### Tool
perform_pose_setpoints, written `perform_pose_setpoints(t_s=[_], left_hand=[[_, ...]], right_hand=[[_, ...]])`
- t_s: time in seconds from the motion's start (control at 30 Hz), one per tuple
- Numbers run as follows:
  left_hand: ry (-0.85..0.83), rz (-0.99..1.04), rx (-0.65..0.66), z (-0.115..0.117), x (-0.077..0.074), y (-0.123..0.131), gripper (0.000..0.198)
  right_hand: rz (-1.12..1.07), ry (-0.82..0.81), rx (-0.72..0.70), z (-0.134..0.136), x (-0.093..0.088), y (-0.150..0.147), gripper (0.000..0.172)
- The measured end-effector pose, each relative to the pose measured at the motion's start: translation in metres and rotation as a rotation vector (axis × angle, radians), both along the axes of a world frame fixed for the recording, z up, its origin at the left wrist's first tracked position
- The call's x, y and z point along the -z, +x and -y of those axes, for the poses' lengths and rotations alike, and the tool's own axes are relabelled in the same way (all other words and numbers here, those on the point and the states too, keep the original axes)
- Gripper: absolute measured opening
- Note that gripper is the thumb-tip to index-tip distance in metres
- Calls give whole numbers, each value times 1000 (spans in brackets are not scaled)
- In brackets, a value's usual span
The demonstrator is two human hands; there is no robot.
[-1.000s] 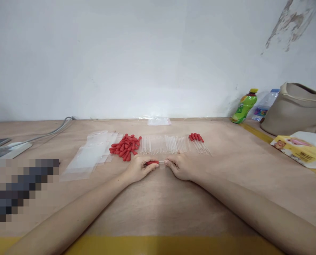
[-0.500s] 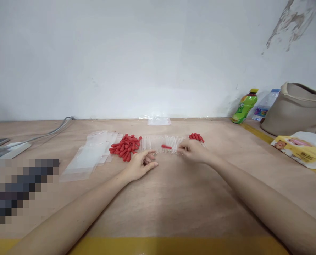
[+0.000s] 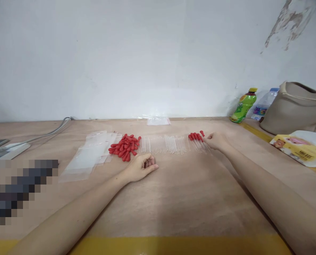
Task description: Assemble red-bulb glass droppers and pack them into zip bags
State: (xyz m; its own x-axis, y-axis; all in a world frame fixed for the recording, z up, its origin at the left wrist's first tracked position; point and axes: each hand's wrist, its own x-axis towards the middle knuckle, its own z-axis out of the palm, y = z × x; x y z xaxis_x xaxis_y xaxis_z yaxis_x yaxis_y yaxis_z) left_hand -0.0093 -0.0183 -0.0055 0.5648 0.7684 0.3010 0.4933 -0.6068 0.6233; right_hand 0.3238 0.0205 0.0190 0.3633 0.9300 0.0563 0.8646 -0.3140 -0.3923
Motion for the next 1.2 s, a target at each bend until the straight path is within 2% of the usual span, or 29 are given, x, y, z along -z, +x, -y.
perform_pose_setpoints(t_s=[0.13,0.23,0.4,0.57,0.9,1.2], left_hand=[[-23,19,7,0,0,0,18],[-45,24,20,0,0,0,17],[-40,24,20,0,-1,0,17],[-34,19,18,-1,1,0,19],[-41,25,15,-1,0,0,19],[-33,17,19,-1,1,0,17]], right_hand=[[19,-155,-33,-1,-1,1,18],[14,-229,-68,-2,1,4,16],[-20,-118,-56,-8,11,9,29],[-28,-78,-63,-10,15,7,37],[-83,-40,-79,-9,17,3,38],[-131,-98,-46,-12,18,9,27]])
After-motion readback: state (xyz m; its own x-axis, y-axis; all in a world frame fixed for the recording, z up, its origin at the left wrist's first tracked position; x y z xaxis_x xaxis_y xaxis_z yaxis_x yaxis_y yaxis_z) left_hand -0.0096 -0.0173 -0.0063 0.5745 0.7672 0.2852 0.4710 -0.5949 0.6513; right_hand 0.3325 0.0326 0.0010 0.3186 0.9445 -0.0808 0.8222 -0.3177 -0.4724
